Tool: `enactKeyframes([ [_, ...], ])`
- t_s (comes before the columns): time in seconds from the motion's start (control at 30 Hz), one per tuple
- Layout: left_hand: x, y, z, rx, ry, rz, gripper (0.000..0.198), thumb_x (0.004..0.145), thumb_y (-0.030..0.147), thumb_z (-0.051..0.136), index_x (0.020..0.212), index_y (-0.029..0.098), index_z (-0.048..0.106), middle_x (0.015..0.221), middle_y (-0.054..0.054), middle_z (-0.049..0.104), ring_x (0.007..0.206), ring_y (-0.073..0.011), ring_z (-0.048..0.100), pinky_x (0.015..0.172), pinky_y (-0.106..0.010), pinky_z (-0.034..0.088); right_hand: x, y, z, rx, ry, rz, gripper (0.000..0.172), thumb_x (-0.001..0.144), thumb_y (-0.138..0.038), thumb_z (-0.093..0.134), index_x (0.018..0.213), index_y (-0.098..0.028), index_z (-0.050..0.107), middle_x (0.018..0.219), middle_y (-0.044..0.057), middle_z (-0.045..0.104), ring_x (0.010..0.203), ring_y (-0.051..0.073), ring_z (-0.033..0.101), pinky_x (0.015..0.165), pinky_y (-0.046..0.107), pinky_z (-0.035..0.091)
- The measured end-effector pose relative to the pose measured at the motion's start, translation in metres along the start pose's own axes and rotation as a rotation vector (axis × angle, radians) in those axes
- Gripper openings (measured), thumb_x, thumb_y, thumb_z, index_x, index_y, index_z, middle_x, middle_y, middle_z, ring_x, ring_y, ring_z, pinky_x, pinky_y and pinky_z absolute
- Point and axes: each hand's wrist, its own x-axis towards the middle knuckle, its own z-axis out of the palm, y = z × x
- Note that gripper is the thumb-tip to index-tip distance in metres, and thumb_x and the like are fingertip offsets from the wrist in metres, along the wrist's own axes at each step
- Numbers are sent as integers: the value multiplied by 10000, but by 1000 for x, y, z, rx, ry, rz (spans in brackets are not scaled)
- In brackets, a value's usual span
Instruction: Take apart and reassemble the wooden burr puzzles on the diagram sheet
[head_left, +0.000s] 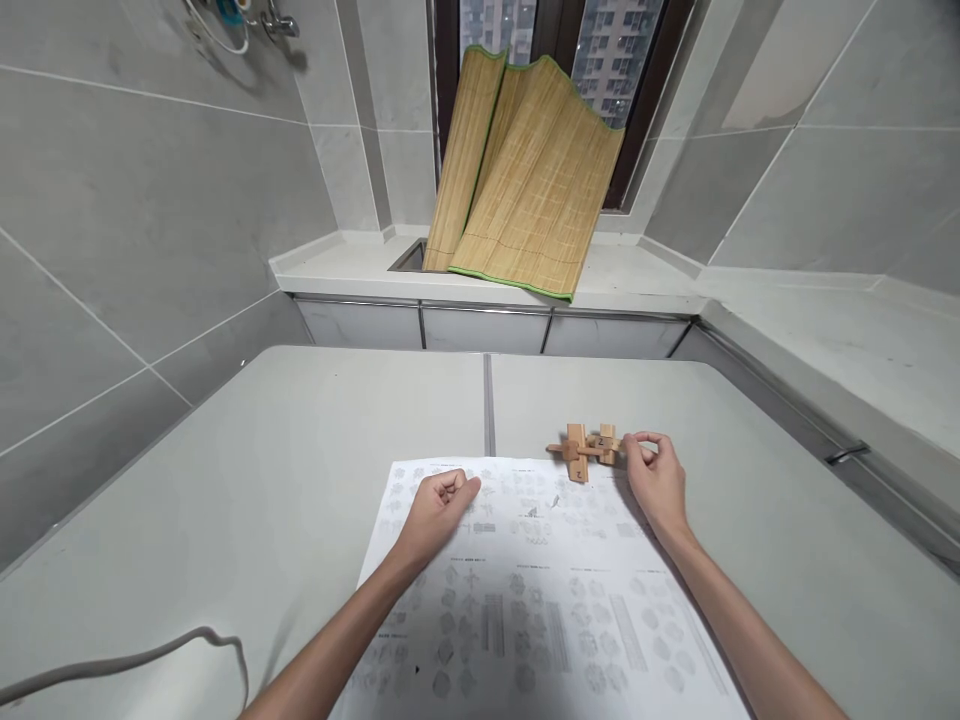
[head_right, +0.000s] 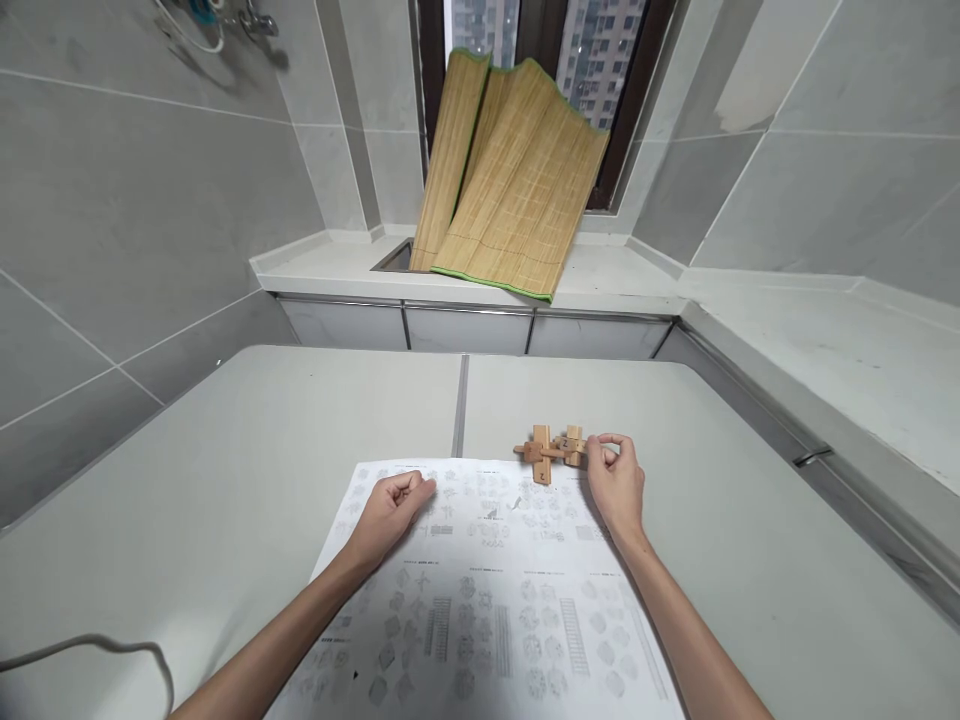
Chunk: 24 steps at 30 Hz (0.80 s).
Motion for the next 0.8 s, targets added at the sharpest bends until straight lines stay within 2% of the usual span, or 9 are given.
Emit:
enactKeyframes([
  [0.1, 0, 0, 1, 12, 1, 9, 567, 916, 550, 624, 653, 224, 242, 634, 65, 217, 587, -98, 190, 558, -262, 171, -1, -2, -1, 3, -52, 3, 358, 933, -572, 597, 1002, -221, 614, 484, -88, 512, 532, 206, 492, 654, 318, 389],
  [0.17, 0, 1, 1, 14, -3, 7, 573, 909, 563, 626, 650, 224, 243, 631, 66, 216, 583, -98, 188, 556, -261, 168, -2, -4, -2, 15, -97, 4, 398, 930, -604, 600, 988, -212, 645, 500, -57, 585, 538, 216, 537, 656, 327, 406],
  [0.27, 0, 3, 2, 21, -9, 8, 562, 905, 541, 631, 646, 224, 245, 630, 66, 217, 585, -98, 188, 562, -262, 170, -1, -5, -2, 52, -137, 10, 449, 908, -637, 614, 967, -197, 682, 628, 13, 723, 547, 217, 597, 649, 334, 435],
  [0.33, 0, 4, 2, 27, -11, 11, 548, 906, 517, 628, 643, 224, 247, 630, 65, 222, 589, -99, 193, 569, -263, 173, 0, -4, -2, 79, -130, 21, 452, 889, -634, 634, 945, -190, 696, 682, 38, 758, 548, 209, 607, 641, 332, 441],
  [0.47, 0, 5, 3, 33, -14, 2, 524, 919, 492, 607, 649, 224, 247, 637, 62, 226, 595, -101, 198, 577, -263, 176, 3, -1, -1, 172, -72, 47, 428, 849, -601, 693, 955, -187, 694, 688, 28, 747, 545, 189, 592, 607, 316, 431],
  [0.6, -1, 5, 3, 54, -17, -9, 505, 925, 476, 594, 653, 223, 251, 639, 60, 230, 594, -106, 205, 573, -261, 187, 4, -4, 1, 365, -50, 64, 448, 849, -618, 695, 1028, -216, 610, 880, 38, 752, 521, 138, 551, 503, 274, 385],
  [0.7, -4, 4, 4, 147, -15, 9, 484, 932, 448, 581, 652, 220, 259, 624, 56, 258, 582, -110, 229, 566, -264, 200, 4, -11, -2, 514, -93, 66, 458, 834, -622, 717, 1035, -243, 558, 962, 37, 722, 544, 122, 537, 463, 252, 343],
  [0.8, -10, 3, 6, 302, -46, 82, 464, 951, 383, 553, 640, 215, 252, 585, 55, 276, 563, -113, 236, 560, -276, 203, 1, -21, -8, 608, -200, 60, 465, 772, -606, 792, 983, -255, 570, 859, 2, 666, 550, 124, 514, 477, 263, 360],
])
